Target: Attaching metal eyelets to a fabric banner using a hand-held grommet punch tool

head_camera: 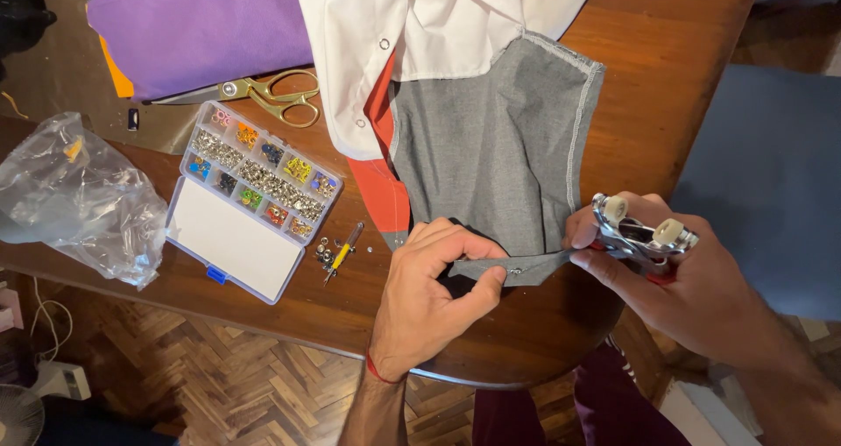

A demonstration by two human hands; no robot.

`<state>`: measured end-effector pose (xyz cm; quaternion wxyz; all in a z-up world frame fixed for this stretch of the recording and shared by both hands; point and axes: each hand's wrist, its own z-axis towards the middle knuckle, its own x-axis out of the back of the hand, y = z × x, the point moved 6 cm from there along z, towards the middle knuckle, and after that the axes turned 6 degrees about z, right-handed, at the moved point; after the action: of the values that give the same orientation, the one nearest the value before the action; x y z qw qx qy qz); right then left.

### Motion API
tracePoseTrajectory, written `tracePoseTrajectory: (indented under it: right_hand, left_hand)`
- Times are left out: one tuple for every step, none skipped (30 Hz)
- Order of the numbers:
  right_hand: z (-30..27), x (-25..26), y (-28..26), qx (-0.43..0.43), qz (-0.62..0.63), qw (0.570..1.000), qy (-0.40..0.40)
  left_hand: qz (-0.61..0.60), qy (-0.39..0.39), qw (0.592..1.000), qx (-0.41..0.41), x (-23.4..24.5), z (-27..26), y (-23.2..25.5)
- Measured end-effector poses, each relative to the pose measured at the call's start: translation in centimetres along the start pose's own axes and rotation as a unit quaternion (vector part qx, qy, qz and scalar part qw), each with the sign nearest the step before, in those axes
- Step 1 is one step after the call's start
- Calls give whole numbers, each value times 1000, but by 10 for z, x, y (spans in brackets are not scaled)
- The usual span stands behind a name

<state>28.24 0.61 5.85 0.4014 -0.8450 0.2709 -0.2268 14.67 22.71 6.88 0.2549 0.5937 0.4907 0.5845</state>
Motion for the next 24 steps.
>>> tracePoseTrajectory:
  right_hand:
    - [-1,0,1,0,0,1000,0]
    - [-1,0,2,6,7,1000,-4]
    - [-2,-1,3,12,13,1000,-8]
    - [-1,-2,1,12,13,1000,-8]
    - [-1,-2,-1,24,5,1000,-7]
    - [-1,-3,-4,36,-4,999,-6]
    - [-2,-4,-5,37,-4,999,-6]
    - [-2,-4,-4,28,5,1000,-5]
    - [-3,-4,-4,19,14,1000,-5]
    - [-3,-5,-3,19,14,1000,-6]
    - [-3,-5,-1,6,19,1000,-5]
    - [-3,-5,1,-7,23,1000,-4]
    - [-3,-6,1,-6,23,1000,-4]
    - [-3,-6,1,-1,38,999,-6]
    - [-3,-7,1,5,53,999,-8]
    - [-3,-7,2,6,53,999,-8]
    - [-3,-6,2,19,43,999,-9]
    - [-3,-6,1,32,33,999,-11]
    - [-2,-4,2,31,32,999,-11]
    - [-2,0,4,18,19,1000,-6]
    - [-2,3,6,5,6,1000,1]
    - [-2,6,9,5,6,1000,2]
    - [-2,8,12,11,-3,1000,-2]
    - [-1,10,14,17,-12,1000,-5]
  left_hand:
    - [0,0,1000,0,-1,0,0]
    - [-1,1,1000,0,-2,-1,-1]
    - [-3,2,1000,-1,-3,-1,-1]
    - [-3,2,1000,-1,-5,-2,-1]
    - [4,7,1000,1,-6,-2,-1]
    - [11,11,1000,4,-8,-3,-2]
    - [11,12,1000,3,-10,-3,-2]
    - [11,16,1000,10,-11,-3,-4]
    - [10,20,1000,17,-13,-4,-5]
    - [10,21,1000,18,-13,-5,-7]
    - [9,19,1000,19,-14,-6,-9]
    - [7,18,1000,21,-15,-7,-11]
    - [8,18,1000,20,-15,-8,-12]
    - [7,18,1000,21,-15,-8,-13]
    - [6,17,1000,22,-15,-9,-15]
    - [7,18,1000,21,-14,-9,-15]
    - [2,13,1000,14,-13,-8,-15]
    - [-2,9,1000,7,-12,-8,-14]
    - [-2,10,1000,7,-4,-8,-13]
    - [2,2,1000,-1,2,-8,-11]
    - [7,-6,1000,-10,9,-7,-9]
    - [6,-6,1000,-11,13,-8,-11]
    - [60,14,996,-65,19,-10,-6]
    - [114,33,986,-120,24,-13,-1]
